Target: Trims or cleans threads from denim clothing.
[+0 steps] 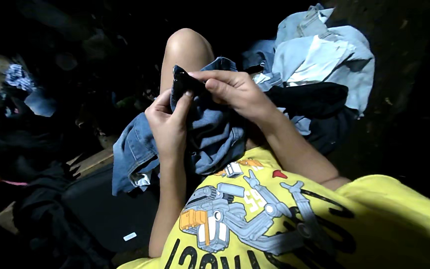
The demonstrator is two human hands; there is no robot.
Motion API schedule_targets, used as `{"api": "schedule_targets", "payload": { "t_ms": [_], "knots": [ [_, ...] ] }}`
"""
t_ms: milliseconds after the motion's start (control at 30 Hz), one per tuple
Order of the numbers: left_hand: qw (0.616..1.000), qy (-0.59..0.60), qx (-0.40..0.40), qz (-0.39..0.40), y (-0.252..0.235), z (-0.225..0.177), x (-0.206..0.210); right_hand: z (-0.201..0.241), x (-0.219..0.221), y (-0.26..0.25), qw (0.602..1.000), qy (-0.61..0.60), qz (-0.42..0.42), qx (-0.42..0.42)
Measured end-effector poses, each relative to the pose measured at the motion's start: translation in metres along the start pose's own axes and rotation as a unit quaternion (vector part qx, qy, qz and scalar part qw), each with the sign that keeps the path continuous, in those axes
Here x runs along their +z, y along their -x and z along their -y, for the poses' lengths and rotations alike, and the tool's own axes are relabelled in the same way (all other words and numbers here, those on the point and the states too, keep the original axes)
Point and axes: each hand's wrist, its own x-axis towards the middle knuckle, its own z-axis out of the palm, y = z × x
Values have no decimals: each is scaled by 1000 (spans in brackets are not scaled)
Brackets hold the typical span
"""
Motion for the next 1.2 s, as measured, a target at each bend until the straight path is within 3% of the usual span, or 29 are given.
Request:
{"api": "schedule_targets", "payload": {
  "t_ms": [200, 533, 633, 733, 833, 1200],
  "knots": [
    [998, -46, 53, -4, -2, 3, 3, 12, -16, -7, 993, -68, 62, 75],
    [997, -62, 44, -16, -2, 2, 4, 9, -10, -3, 994, -77, 53, 59],
    [998, -61, 27, -17, -3, 1, 4, 8, -5, -2, 999, 41, 30, 8],
    [999, -32, 10, -20, -6, -2, 5, 3, 1, 0, 974, 219, 4, -61],
    [999, 10, -26, -34, -6, -6, 4, -8, 4, 10, 951, 298, -28, -80],
    [999, 24, -30, -16, -1, -6, 6, -23, 14, 0, 930, 316, -90, -163]
  ]
}}
